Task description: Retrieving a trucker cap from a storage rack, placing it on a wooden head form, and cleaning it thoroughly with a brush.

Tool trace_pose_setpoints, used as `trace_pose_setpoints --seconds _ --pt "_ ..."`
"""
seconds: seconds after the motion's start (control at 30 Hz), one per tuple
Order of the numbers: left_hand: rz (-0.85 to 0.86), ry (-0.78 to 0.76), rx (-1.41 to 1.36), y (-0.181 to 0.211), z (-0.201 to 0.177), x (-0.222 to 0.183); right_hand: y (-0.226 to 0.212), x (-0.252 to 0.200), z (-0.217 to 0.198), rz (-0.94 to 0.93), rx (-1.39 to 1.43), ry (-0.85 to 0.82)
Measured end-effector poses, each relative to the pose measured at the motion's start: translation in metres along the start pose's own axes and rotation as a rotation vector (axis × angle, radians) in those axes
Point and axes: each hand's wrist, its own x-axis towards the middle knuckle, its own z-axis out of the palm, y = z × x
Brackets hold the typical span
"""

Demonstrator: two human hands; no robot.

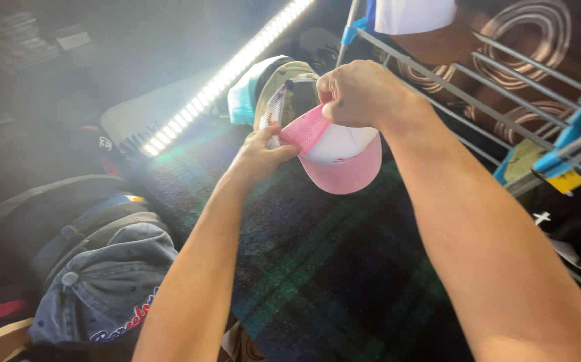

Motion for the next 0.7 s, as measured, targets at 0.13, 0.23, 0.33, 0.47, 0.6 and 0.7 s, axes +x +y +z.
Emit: trace_pose_setpoints --seconds 0.13,0.23,0.33,0.47,0.6,0.7 --pt "0.245 0.021 -0.17 0.009 0.007 -0.033 -0.01 -0.07 -0.046 0.078 0.091 -0.058" --pt "0.347 -0.018 -0.396 0.025 0.021 -0.053 -0.006 -0.123 -0.072 0.058 0.237 -0.003" --pt "0.668 -0.222 -0.54 0.047 0.043 -0.07 -0.006 -0.197 -0.092 0.101 0.217 0.026" --pt "0.591 -0.592 -0.433 0.094 0.085 -0.127 0.003 -0.312 -0.099 0.1 0.249 0.055" --pt "0.572 -0.929 -0.579 0.096 0.141 -0.193 0.003 -0.434 -0.08 -0.208 0.357 0.201" --pt "0.507 -1.004 -0.777 0.075 0.189 -0.25 -0.009 -0.518 -0.054 -0.091 0.379 0.199"
